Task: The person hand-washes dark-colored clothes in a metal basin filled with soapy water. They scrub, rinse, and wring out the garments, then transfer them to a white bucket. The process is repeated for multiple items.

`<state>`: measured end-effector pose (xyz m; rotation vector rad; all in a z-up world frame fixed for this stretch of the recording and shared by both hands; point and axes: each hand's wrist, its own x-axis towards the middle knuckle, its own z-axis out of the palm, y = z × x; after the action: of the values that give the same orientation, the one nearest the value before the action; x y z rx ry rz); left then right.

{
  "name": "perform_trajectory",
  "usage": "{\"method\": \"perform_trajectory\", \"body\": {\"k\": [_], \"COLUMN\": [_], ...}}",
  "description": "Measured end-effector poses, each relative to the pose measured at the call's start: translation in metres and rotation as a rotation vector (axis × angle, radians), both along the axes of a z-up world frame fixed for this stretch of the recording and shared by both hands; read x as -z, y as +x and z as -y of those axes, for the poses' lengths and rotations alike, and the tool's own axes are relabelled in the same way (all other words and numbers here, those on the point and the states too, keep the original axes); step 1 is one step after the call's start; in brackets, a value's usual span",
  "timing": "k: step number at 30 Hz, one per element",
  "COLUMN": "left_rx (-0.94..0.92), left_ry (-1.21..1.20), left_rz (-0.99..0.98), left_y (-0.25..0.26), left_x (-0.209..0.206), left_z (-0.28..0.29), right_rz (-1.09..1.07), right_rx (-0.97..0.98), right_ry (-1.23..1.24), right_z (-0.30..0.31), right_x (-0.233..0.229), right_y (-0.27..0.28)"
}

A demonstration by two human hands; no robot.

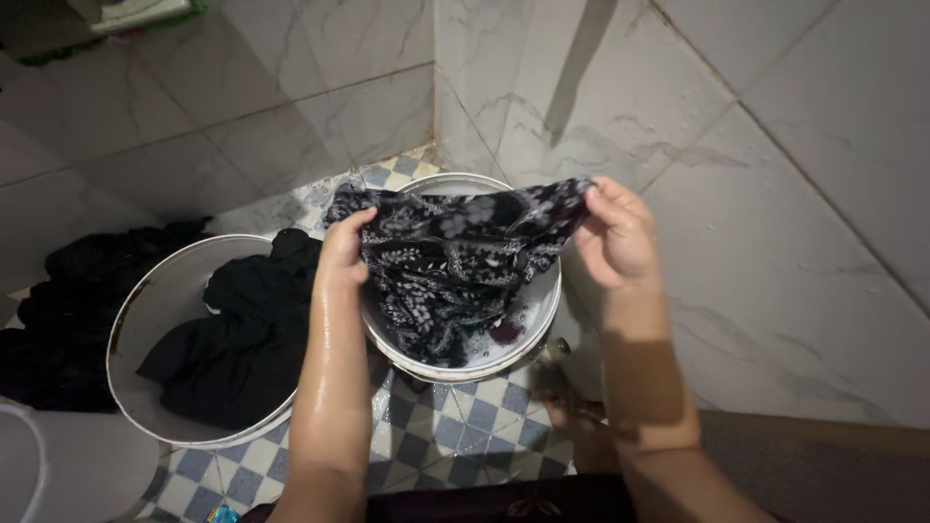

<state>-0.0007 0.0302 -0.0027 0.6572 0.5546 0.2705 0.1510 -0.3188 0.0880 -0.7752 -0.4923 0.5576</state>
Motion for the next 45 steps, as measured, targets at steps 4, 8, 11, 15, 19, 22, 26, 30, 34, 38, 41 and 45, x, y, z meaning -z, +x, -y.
{"method": "perform_trajectory", "body": {"k": [4,8,11,15,19,22,26,30,34,38,41,45], "left_rx": [0.115,0.298,0.304,0.254,0.076,0.046,-0.023,-0.178,-0.142,-0.089,0.009,0.061], "left_ry": [0.087,0.888,1.094,0.817,-0.145,-0.277,-0.044,-0.184,-0.428,-0.444,-0.438,-0.319], "left_rz": [0.166,0.116,0.029,-0.024,0.191,0.366,0.351,0.311,0.228,0.235,0.314,0.371], "left_y": [-0.002,0.002,0.008,0.014,0.017,0.016,0.019,0.025,0.027,0.029,0.023,0.013], "left_x": [-0.03,-0.04,-0.037,-0.034,-0.024,-0.015,-0.004,0.005,0.012,0.014,0.003,-0.02], "left_z": [0.025,0.1,0.13,0.101,0.061,0.061,0.08,0.068,0.037,0.038,0.052,0.086], "right_rz": [0.011,-0.102,0.036,0.729,0.981,1.275,1.097,0.859,0.805,1.109,0.853,0.425], "right_rx": [0.149,-0.022,-0.023,0.246,0.448,0.72,0.509,0.546,-0.022,-0.761,-0.537,-0.283], "right_ry": [0.157,-0.117,-0.19,-0.693,-1.058,-0.905,-0.656,-0.699,-0.193,-0.729,-0.717,-0.528], "right_z": [-0.038,-0.069,-0.066,-0.047,-0.046,-0.064,-0.091,-0.085,-0.049,-0.041,-0.058,-0.071], "right_x": [0.016,0.027,0.017,-0.011,-0.016,0.002,0.016,0.003,-0.016,-0.007,0.014,0.038], "right_y": [-0.018,-0.041,-0.048,-0.031,-0.02,-0.04,-0.073,-0.076,-0.057,-0.053,-0.055,-0.049]}}
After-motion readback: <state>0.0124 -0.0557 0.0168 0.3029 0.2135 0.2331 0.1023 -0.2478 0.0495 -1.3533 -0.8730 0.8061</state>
